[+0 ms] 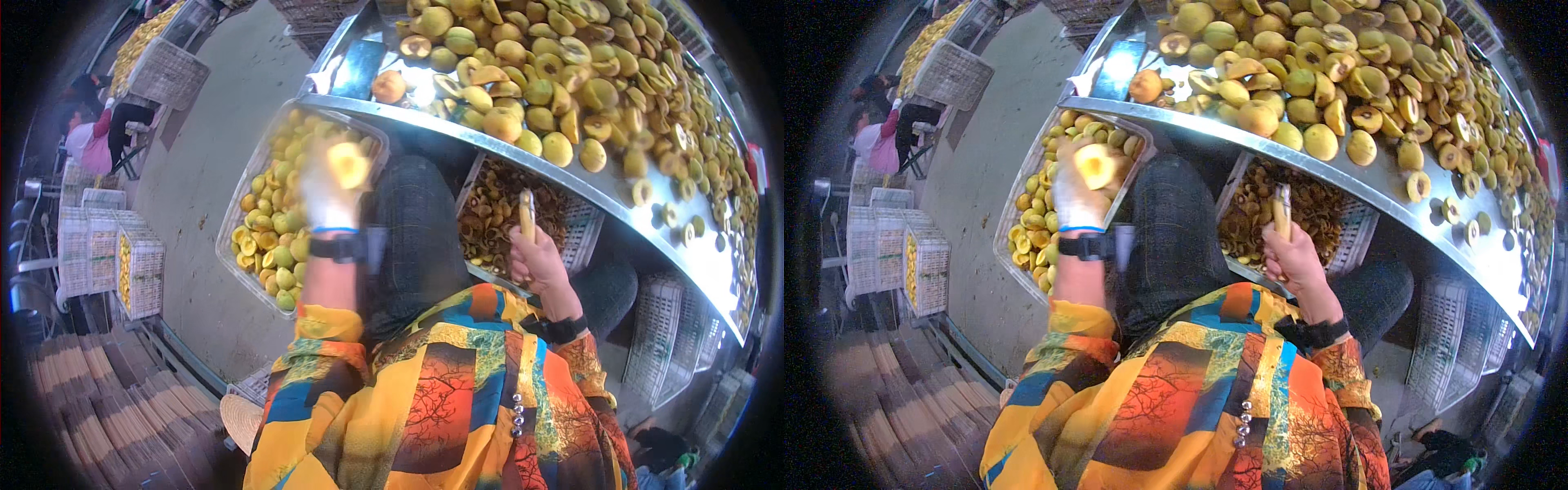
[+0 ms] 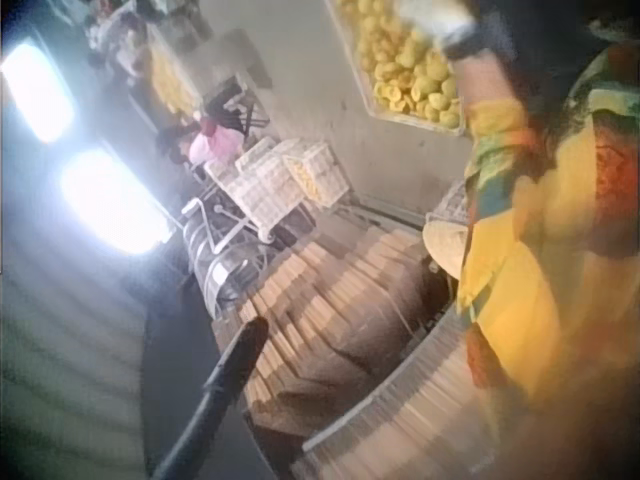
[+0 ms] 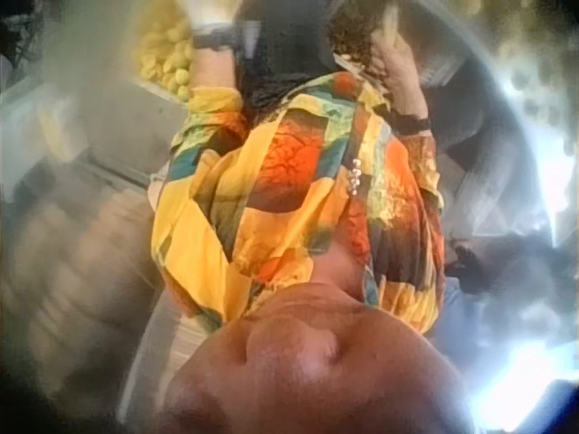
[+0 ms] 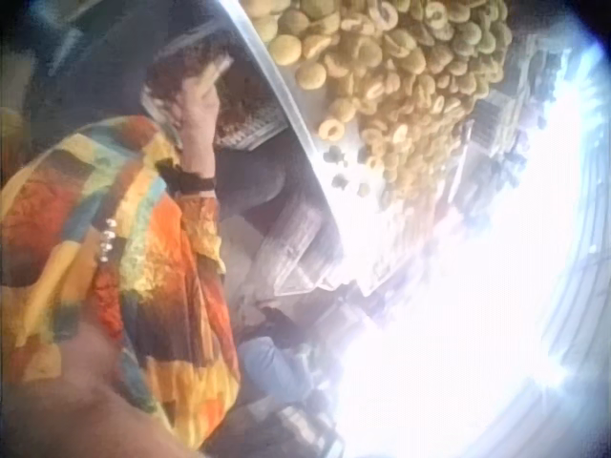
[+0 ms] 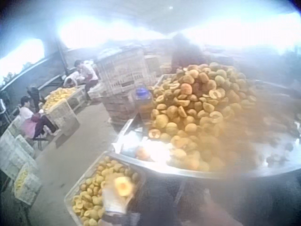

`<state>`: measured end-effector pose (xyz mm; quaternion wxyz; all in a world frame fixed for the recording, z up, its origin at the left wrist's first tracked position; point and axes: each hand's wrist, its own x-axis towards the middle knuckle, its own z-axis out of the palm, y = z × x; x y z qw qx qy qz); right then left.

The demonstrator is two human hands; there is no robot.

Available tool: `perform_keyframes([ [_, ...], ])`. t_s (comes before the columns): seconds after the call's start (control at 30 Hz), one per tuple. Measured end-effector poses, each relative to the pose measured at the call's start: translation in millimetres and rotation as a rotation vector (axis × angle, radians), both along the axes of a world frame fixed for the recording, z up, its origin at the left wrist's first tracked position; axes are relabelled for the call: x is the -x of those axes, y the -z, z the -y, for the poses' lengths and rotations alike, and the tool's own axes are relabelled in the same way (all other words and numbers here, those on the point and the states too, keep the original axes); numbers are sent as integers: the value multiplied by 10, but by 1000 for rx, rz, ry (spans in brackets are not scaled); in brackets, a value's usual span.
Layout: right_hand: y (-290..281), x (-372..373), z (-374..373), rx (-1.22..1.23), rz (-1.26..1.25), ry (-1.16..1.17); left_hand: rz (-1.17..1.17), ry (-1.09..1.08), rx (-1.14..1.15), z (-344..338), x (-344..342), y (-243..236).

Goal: The person sits at a metal table and repeatedly picks up yellow fruit, cuts them in half with a knife, and removes the pits by hand. The pitted halves are placed on the table surface while the pits are discarded into a container below.

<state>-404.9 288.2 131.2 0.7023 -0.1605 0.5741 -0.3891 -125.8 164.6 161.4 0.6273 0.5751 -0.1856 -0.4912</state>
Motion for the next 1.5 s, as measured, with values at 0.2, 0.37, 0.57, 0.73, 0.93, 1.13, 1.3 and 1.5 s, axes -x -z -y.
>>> perform_keyframes([
  [0.2,216,-12,-18,55,-2,11,1643,-8,-364,-208,-1791,1098],
  [0.37,28,-129,62,35,-133,-57,1693,641,-520,-698,-2076,1835],
  [0.57,455,-49,43,607,-531,-331,1727,500,-400,-503,-2090,1812],
  [0.73,21,-103,105,353,-472,-357,1871,160,-82,-135,-1585,1153],
  [0.93,31,-17,79,344,-454,-228,1547,465,482,282,901,-414],
  [1.13,-70,19,62,415,-462,-191,1764,830,260,657,1891,4],
  [1.3,-61,166,70,473,-480,-56,1173,747,431,628,1764,40],
  [1.5,-332,289,372,513,-468,184,-229,894,72,217,1649,-273],
])
